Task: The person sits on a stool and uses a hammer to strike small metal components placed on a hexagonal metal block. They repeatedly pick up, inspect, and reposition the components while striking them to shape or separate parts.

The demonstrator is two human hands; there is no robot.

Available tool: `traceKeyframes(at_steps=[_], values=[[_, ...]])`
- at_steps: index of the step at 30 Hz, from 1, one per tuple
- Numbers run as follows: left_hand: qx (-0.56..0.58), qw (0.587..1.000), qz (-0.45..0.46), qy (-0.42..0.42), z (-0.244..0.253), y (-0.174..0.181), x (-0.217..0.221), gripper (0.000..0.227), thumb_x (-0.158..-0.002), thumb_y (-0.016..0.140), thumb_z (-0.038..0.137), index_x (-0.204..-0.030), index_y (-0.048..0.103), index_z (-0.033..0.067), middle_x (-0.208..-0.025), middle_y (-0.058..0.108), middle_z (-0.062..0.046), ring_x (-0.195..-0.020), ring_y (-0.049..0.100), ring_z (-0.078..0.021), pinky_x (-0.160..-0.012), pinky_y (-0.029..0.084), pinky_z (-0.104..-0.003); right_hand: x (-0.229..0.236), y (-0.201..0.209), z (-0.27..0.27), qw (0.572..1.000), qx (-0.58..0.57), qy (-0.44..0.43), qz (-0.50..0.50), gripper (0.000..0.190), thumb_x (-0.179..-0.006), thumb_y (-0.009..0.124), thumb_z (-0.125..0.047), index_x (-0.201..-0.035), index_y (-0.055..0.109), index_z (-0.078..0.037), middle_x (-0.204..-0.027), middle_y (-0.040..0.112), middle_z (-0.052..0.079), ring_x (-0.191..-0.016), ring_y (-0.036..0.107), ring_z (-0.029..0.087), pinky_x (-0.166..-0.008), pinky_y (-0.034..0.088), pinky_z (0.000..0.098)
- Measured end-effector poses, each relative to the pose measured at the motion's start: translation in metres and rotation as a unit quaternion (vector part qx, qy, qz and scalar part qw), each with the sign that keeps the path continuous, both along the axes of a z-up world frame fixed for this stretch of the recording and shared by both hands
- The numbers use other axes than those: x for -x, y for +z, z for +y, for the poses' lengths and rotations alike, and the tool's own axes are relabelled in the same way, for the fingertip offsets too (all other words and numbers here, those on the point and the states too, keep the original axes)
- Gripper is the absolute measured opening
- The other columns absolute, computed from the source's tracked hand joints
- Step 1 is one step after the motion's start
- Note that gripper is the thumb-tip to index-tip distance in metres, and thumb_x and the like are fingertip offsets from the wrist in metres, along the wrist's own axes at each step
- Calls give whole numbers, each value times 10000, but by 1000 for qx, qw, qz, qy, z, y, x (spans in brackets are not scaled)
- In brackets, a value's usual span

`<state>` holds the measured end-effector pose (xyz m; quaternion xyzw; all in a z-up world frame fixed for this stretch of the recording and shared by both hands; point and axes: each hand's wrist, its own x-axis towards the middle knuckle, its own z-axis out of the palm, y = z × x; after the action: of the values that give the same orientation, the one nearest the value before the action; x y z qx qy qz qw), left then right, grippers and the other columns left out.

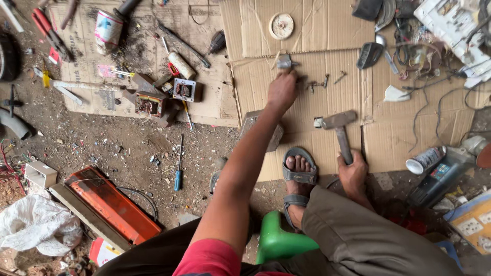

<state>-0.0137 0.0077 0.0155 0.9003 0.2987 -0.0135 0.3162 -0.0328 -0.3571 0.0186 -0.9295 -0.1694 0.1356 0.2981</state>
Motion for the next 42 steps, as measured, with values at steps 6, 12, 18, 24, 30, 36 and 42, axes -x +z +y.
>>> traceKeyframes(at_steps=[6, 12, 18, 24, 30, 36, 42], values=[[198, 959, -100, 174, 0, 76, 74, 205, -907, 679, 216, -1018, 680, 44, -905, 740, -168, -755, 732, -289, -714, 573, -423, -12, 34, 17, 992, -62, 51, -93, 354, -919, 749, -163, -1198, 639, 23, -1101, 657, 241, -969, 667, 361, -839, 542, 427], [191, 964, -132, 128, -63, 113, 113, 232, -889, 674, 178, -1092, 733, 83, -970, 773, -120, -788, 735, -236, -741, 589, -376, -34, 66, 87, 912, -326, 144, 202, 409, -1075, 592, -186, -1408, 521, 40, -1130, 688, 106, -973, 663, 124, -853, 552, 276], [302, 909, -235, 165, -102, 124, 128, 268, -926, 714, 195, -1097, 698, -11, -968, 763, -163, -865, 722, -219, -798, 567, -367, -28, 91, 133, 942, -193, 179, 208, 291, -1079, 628, -219, -1112, 684, 64, -799, 674, 86, -716, 638, 139, -656, 542, 296], [306, 904, -234, 187, -106, 125, 141, 238, -951, 680, 174, -1060, 708, -36, -894, 751, -168, -814, 710, -210, -759, 550, -367, -9, 111, 141, 924, -246, 190, 222, 180, -1053, 647, -124, -1085, 696, 46, -832, 678, 89, -736, 624, 126, -663, 536, 283], [329, 898, -222, 188, -105, 120, 140, 284, -1029, 643, 230, -1019, 711, -45, -758, 696, -162, -678, 643, -192, -651, 514, -356, -6, 125, 142, 917, -260, 217, 212, 180, -1014, 633, -92, -1137, 655, 38, -889, 718, 79, -795, 681, 118, -710, 576, 280], [398, 844, -307, 189, -107, 115, 149, 236, -935, 692, 206, -1010, 704, -18, -822, 719, -106, -712, 653, -146, -637, 541, -335, -9, 125, 143, 944, -165, 229, 169, 284, -1093, 592, -235, -1028, 650, 35, -761, 648, 62, -686, 612, 113, -642, 518, 288], [291, 888, -317, 160, -101, 109, 158, 188, -871, 749, 141, -974, 721, -14, -810, 729, -104, -730, 687, -163, -685, 543, -329, -14, 107, 145, 915, -178, 249, 261, 364, -1124, 562, -300, -942, 625, 8, -684, 519, 10, -599, 479, 90, -557, 405, 293]])
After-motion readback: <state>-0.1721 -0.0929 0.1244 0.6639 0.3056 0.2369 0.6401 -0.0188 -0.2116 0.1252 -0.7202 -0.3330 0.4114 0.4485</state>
